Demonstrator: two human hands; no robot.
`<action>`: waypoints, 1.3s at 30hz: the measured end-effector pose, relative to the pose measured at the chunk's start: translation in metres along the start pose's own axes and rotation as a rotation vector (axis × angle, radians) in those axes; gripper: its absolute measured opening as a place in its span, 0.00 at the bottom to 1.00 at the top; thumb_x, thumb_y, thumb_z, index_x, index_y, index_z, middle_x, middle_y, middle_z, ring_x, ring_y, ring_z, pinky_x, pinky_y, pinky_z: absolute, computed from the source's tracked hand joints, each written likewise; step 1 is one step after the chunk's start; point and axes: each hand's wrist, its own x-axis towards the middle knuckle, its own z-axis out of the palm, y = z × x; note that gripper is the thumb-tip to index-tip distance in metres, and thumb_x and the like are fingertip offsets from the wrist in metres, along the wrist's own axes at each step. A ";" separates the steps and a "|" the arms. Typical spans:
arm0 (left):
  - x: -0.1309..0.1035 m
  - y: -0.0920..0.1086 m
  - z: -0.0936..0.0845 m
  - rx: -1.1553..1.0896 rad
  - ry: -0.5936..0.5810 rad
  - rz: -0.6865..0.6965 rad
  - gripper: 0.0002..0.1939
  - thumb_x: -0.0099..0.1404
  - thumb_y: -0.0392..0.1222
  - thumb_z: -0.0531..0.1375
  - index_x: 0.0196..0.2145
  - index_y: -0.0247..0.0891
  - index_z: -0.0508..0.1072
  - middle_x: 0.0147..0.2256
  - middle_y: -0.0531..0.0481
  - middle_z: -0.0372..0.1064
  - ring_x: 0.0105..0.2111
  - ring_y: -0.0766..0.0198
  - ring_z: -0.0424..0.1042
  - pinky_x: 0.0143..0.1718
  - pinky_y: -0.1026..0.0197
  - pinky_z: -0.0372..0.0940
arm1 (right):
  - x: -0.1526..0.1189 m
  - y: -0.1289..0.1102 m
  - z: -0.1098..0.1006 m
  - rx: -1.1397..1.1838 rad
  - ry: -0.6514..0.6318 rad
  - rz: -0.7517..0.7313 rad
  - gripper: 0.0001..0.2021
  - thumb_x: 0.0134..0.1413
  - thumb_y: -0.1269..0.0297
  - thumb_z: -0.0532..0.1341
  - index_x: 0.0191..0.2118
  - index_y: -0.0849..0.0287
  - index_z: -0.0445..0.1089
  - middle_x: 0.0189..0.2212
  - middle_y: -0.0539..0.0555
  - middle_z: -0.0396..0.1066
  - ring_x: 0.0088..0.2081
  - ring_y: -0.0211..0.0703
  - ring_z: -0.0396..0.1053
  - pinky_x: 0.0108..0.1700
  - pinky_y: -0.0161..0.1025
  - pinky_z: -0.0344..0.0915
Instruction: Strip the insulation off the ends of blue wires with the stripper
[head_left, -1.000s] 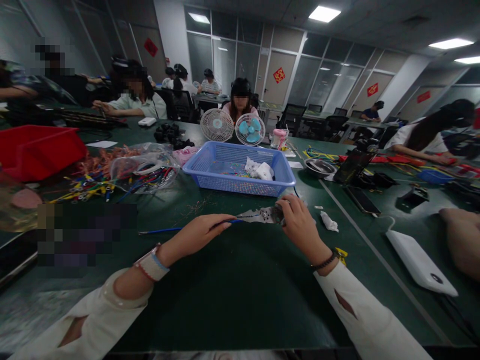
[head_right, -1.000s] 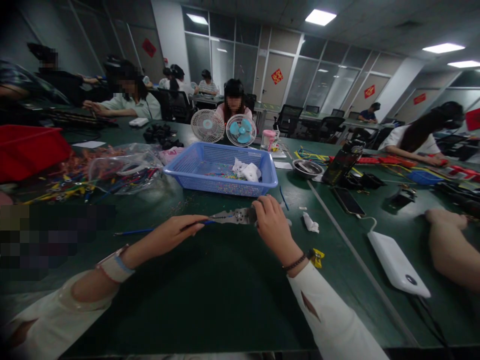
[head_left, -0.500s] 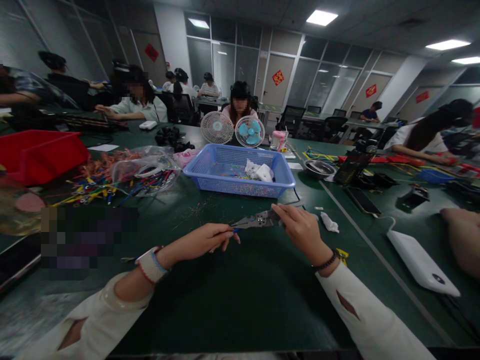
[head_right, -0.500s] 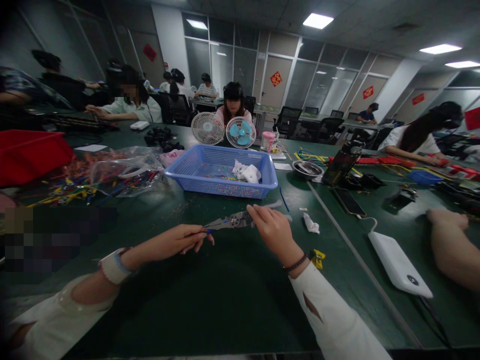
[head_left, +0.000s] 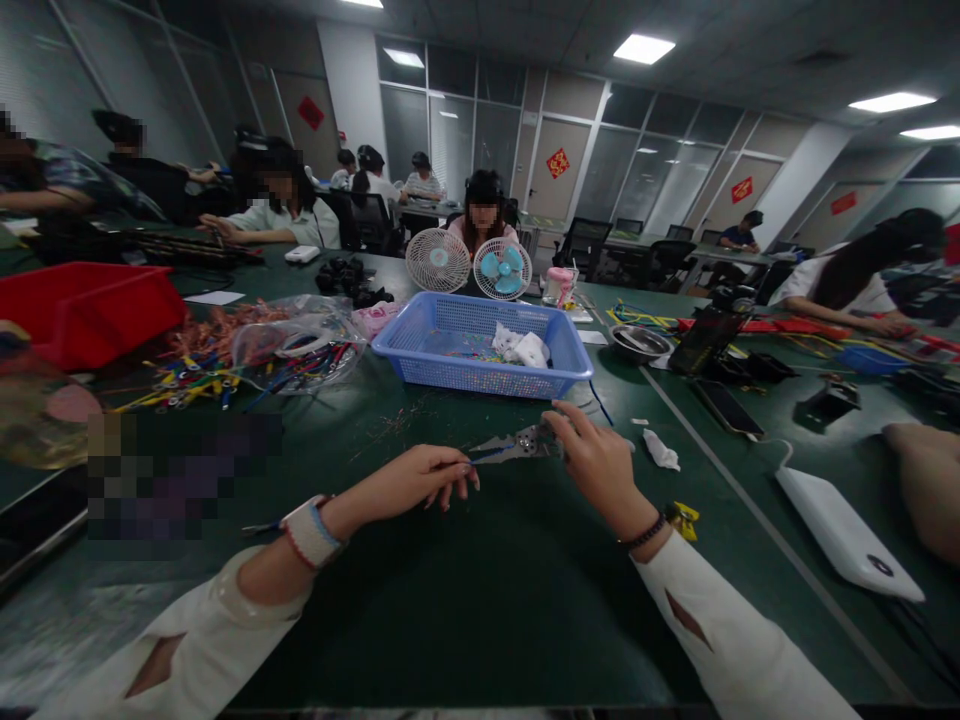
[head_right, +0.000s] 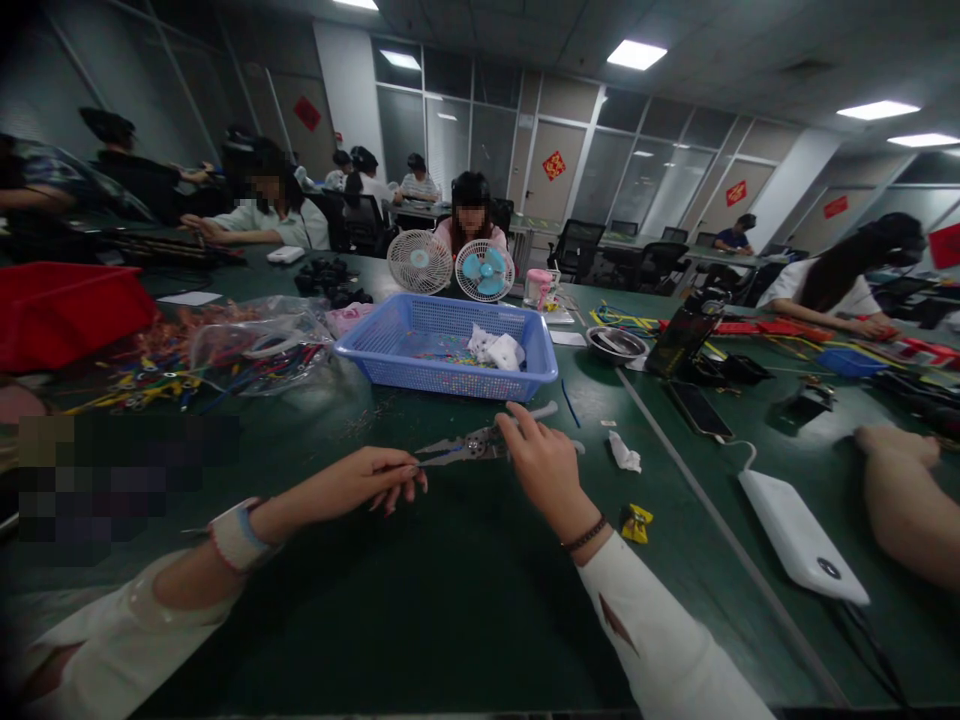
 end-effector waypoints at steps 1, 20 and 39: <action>0.001 -0.001 0.000 -0.022 0.003 0.000 0.17 0.69 0.51 0.52 0.40 0.35 0.72 0.34 0.49 0.72 0.27 0.67 0.72 0.24 0.67 0.63 | 0.001 -0.002 0.001 -0.006 -0.031 0.021 0.21 0.51 0.81 0.52 0.50 0.59 0.69 0.55 0.59 0.67 0.36 0.43 0.72 0.31 0.37 0.64; 0.006 -0.002 0.021 -0.304 0.275 -0.058 0.15 0.60 0.45 0.63 0.41 0.32 0.78 0.36 0.44 0.78 0.37 0.58 0.76 0.40 0.57 0.69 | -0.001 -0.037 0.015 0.174 0.007 0.186 0.40 0.49 0.79 0.50 0.68 0.66 0.34 0.63 0.70 0.46 0.62 0.61 0.51 0.58 0.58 0.58; 0.006 0.003 0.035 -0.451 0.338 -0.105 0.13 0.58 0.41 0.65 0.40 0.31 0.79 0.36 0.43 0.79 0.36 0.59 0.76 0.40 0.59 0.70 | 0.002 -0.042 0.010 -0.128 -0.107 0.200 0.18 0.57 0.75 0.52 0.53 0.71 0.62 0.40 0.64 0.66 0.38 0.50 0.60 0.41 0.45 0.58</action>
